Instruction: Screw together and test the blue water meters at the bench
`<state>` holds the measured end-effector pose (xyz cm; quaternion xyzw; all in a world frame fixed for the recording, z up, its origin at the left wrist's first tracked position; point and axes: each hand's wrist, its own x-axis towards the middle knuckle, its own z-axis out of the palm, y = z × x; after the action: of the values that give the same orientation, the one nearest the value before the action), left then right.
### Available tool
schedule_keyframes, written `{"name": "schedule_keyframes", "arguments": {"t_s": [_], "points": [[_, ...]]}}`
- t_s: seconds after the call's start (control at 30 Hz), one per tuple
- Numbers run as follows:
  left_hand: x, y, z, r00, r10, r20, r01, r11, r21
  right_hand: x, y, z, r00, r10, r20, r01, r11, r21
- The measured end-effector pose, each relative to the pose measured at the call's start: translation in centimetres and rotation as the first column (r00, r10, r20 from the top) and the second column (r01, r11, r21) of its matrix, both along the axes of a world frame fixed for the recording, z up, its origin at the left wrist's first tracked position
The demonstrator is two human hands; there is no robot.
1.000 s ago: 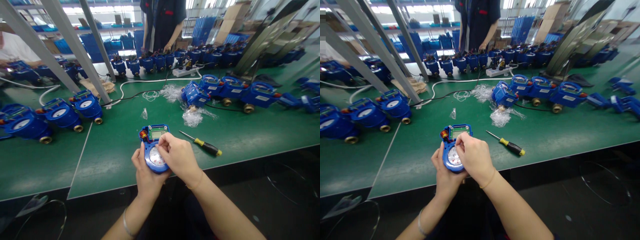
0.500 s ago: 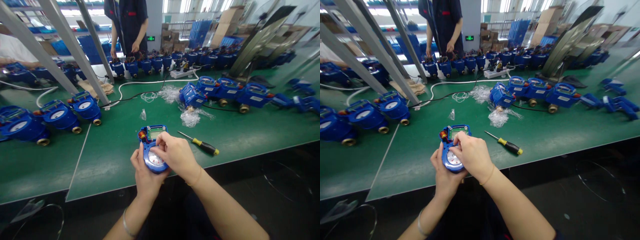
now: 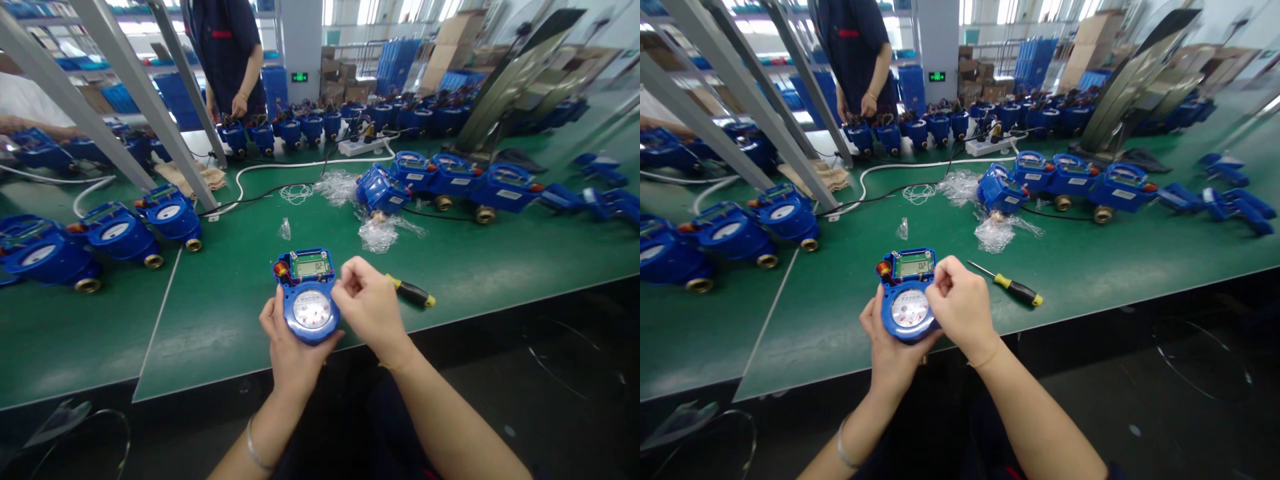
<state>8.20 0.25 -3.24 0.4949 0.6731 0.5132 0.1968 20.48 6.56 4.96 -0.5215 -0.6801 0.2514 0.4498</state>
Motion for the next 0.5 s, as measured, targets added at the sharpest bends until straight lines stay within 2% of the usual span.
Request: {"name": "schedule_keyframes", "arguments": {"t_s": [0.07, 0.13, 0.23, 0.33, 0.4, 0.5], "points": [[-0.1, 0.0, -0.1, 1.000, -0.014, 0.003, 0.014, 1.000, 0.004, 1.8, -0.1, -0.4, 0.988, -0.108, -0.113, 0.108, 0.994, -0.009], [-0.2, 0.0, -0.3, 0.999, -0.039, -0.002, 0.039, 0.999, 0.021, 4.2, 0.1, -1.2, 0.978, -0.195, -0.079, 0.196, 0.981, 0.011], [-1.0, -0.4, -0.5, 0.992, -0.091, -0.082, 0.096, 0.994, 0.057, 7.8, 0.9, -3.0, 0.933, -0.288, 0.217, 0.257, 0.953, 0.160], [-2.7, -1.0, -0.3, 0.947, -0.153, -0.281, 0.189, 0.976, 0.107, 10.2, 1.6, -5.5, 0.784, -0.348, 0.513, 0.228, 0.932, 0.283], [-4.3, -1.3, 0.4, 0.858, -0.202, -0.471, 0.306, 0.940, 0.153, 10.9, 2.0, -7.1, 0.719, -0.328, 0.612, 0.190, 0.941, 0.280], [-6.7, -1.2, 2.5, 0.623, -0.303, -0.721, 0.554, 0.822, 0.133, 11.0, 2.0, -8.6, 0.685, -0.270, 0.677, 0.122, 0.958, 0.259]]}}
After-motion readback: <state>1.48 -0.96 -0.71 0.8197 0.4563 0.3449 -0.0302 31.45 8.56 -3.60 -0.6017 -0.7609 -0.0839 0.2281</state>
